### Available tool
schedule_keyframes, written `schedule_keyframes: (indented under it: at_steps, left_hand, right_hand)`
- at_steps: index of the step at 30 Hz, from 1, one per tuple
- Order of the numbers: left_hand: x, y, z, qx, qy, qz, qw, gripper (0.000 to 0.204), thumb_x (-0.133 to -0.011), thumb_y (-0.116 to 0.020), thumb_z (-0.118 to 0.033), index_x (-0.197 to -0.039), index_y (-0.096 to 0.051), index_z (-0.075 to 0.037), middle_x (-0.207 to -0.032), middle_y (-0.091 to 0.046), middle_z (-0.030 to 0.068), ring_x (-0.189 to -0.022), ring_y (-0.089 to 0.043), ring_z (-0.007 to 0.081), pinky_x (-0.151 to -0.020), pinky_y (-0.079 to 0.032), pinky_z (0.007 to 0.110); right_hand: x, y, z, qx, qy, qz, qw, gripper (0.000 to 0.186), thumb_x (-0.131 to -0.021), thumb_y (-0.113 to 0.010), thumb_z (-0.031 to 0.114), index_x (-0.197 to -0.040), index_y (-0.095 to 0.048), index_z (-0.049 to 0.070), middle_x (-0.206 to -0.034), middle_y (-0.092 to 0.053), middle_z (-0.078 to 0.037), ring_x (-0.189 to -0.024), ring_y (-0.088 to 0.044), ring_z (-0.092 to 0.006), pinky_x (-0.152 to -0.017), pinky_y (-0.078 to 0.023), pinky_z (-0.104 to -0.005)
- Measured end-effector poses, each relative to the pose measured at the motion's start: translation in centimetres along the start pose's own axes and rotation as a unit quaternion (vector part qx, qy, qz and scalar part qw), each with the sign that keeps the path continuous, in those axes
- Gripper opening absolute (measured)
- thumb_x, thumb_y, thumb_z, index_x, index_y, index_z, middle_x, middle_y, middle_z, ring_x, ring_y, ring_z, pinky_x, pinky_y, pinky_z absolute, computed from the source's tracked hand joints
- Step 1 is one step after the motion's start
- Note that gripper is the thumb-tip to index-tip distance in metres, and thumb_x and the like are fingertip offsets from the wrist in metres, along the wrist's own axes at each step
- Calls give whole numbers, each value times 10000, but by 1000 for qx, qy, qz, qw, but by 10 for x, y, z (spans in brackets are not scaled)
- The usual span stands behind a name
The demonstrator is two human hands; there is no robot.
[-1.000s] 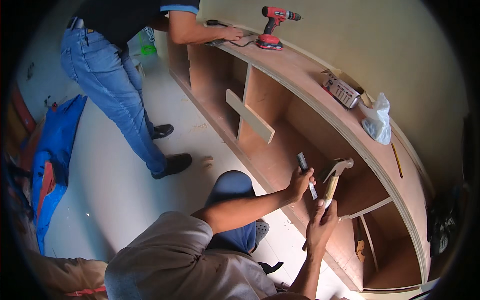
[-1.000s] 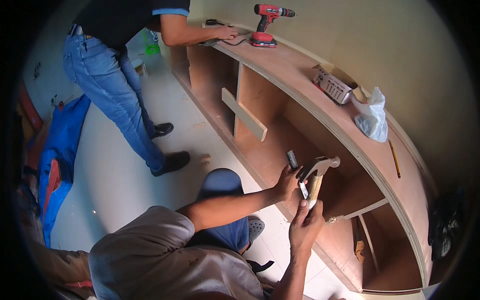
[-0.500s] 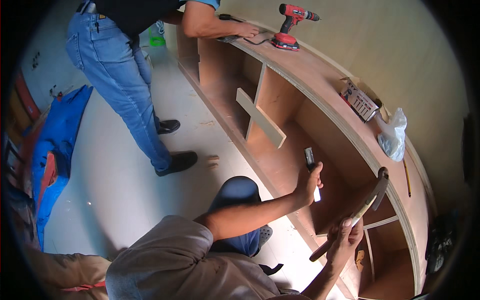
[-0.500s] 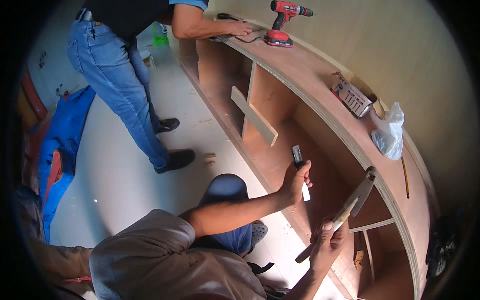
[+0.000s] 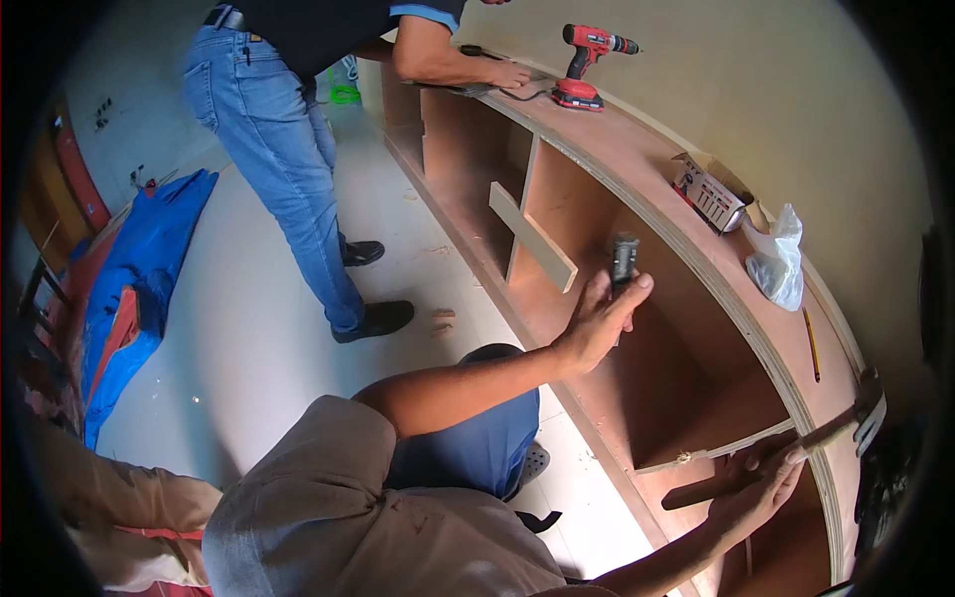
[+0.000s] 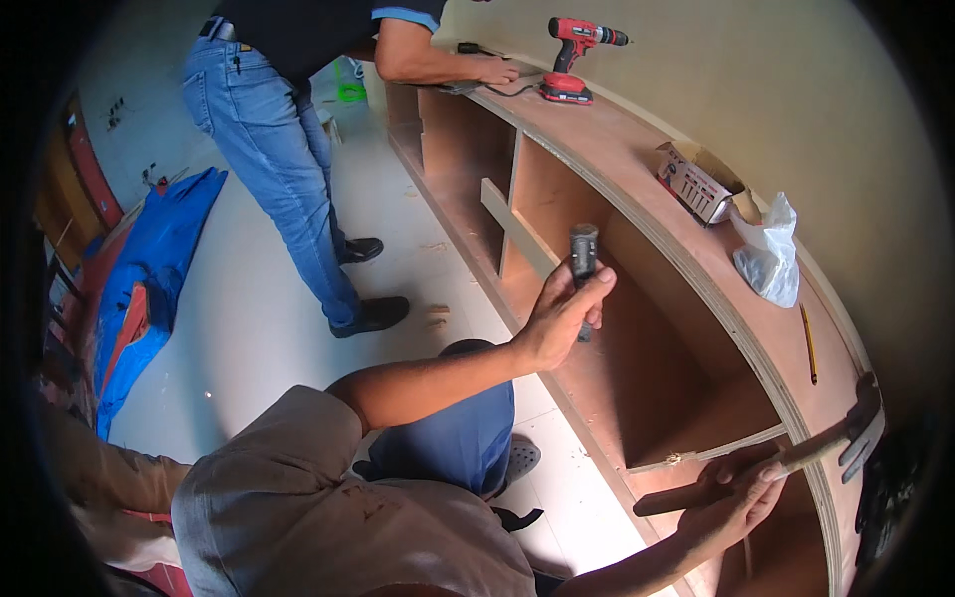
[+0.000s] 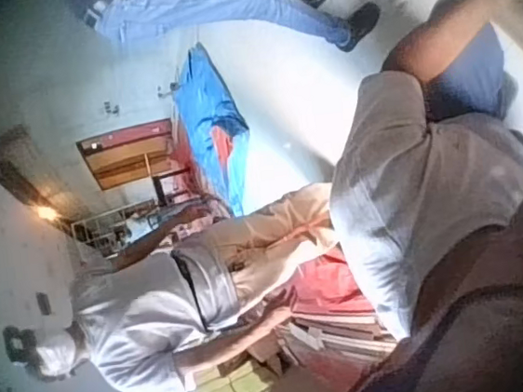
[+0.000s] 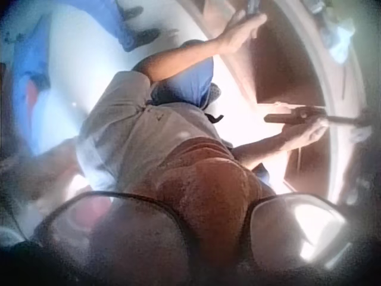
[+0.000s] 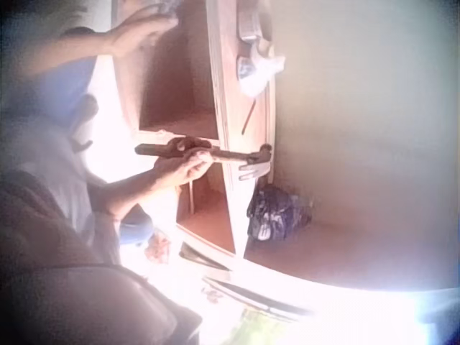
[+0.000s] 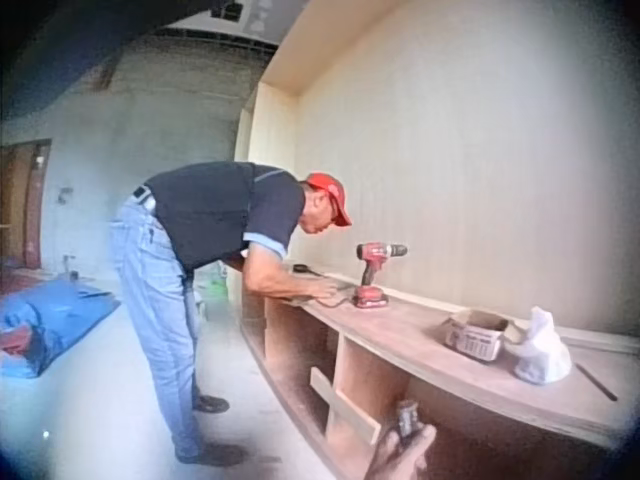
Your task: The person chisels a notch into the edge of a wooden cabinet shelf using a chisel and a hammer.
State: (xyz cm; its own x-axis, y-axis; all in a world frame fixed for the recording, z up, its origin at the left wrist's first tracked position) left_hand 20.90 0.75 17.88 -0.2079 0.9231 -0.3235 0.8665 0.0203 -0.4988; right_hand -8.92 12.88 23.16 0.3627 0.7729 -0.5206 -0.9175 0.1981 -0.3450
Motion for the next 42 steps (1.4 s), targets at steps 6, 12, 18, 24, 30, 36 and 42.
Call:
schedule_keyframes:
  at_steps: [6, 12, 18, 24, 30, 36, 42]
  left_hand:
    - [3, -30, 9, -137, -87, 61, 985, 302, -996, -670, -387, -1009, -535, -117, -736, -466, -72, -627, -447, 25, -541, -399, 207]
    - [7, -23, 48, -120, 8, 52, 991, 347, -963, -708, -421, -979, -563, -106, -712, -460, -71, -590, -439, 20, -489, -376, 208]
    - [13, -26, 55, -95, 87, 69, 989, 347, -964, -708, -413, -982, -560, -99, -706, -449, -71, -582, -428, 22, -485, -366, 211]
    - [11, -20, 45, -136, 43, 86, 986, 354, -969, -700, -419, -960, -536, -106, -731, -443, -64, -606, -414, 23, -498, -356, 221]
    - [12, -17, 40, -176, 78, 112, 975, 354, -970, -701, -422, -976, -550, -101, -775, -452, -62, -669, -405, 34, -569, -361, 226]
    - [9, -16, 27, -173, 41, 130, 975, 353, -971, -701, -407, -991, -563, -83, -819, -466, -47, -758, -417, 51, -667, -386, 248]
    - [8, -15, 37, -164, 30, 125, 978, 323, -971, -707, -383, -955, -552, -101, -789, -458, -60, -720, -405, 42, -628, -371, 232]
  right_hand:
    - [12, 11, 15, 45, -24, -112, 992, 358, -1032, -589, 452, -983, -580, 97, -700, -410, 31, -573, -365, -47, -508, -295, -191]
    - [12, 52, 13, 65, -32, -155, 985, 360, -1043, -593, 383, -1169, -604, 46, -704, -481, 8, -574, -390, -73, -518, -309, -203]
    - [11, 42, 9, 72, -45, -118, 989, 358, -1050, -564, 419, -966, -577, 72, -657, -419, 21, -538, -379, -58, -496, -287, -209]
    - [6, 33, 7, 82, -41, -99, 991, 344, -1041, -589, 404, -972, -584, 67, -649, -424, 20, -525, -371, -55, -483, -267, -195]
    - [6, 38, 3, 110, -48, -187, 975, 330, -1034, -616, 371, -1122, -610, 54, -676, -418, 12, -585, -377, -64, -511, -274, -199]
    - [-2, 48, 6, 123, -52, -182, 974, 356, -1026, -637, 350, -1216, -603, 50, -722, -429, 18, -655, -388, -76, -565, -316, -215]
    - [-1, 42, 1, 113, -61, -178, 976, 379, -1019, -643, 379, -1210, -601, 55, -732, -427, 21, -666, -381, -72, -579, -342, -208]
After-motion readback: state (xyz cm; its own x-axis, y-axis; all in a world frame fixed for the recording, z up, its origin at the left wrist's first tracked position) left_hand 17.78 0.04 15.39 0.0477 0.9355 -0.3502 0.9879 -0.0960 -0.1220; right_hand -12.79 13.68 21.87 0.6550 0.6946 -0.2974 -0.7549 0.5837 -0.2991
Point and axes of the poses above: each hand's wrist, its own x-axis away from the middle knuckle, its own y-axis out of the back of the hand, z = x × y, the point moved 7 cm from there along -x, towards the middle knuckle
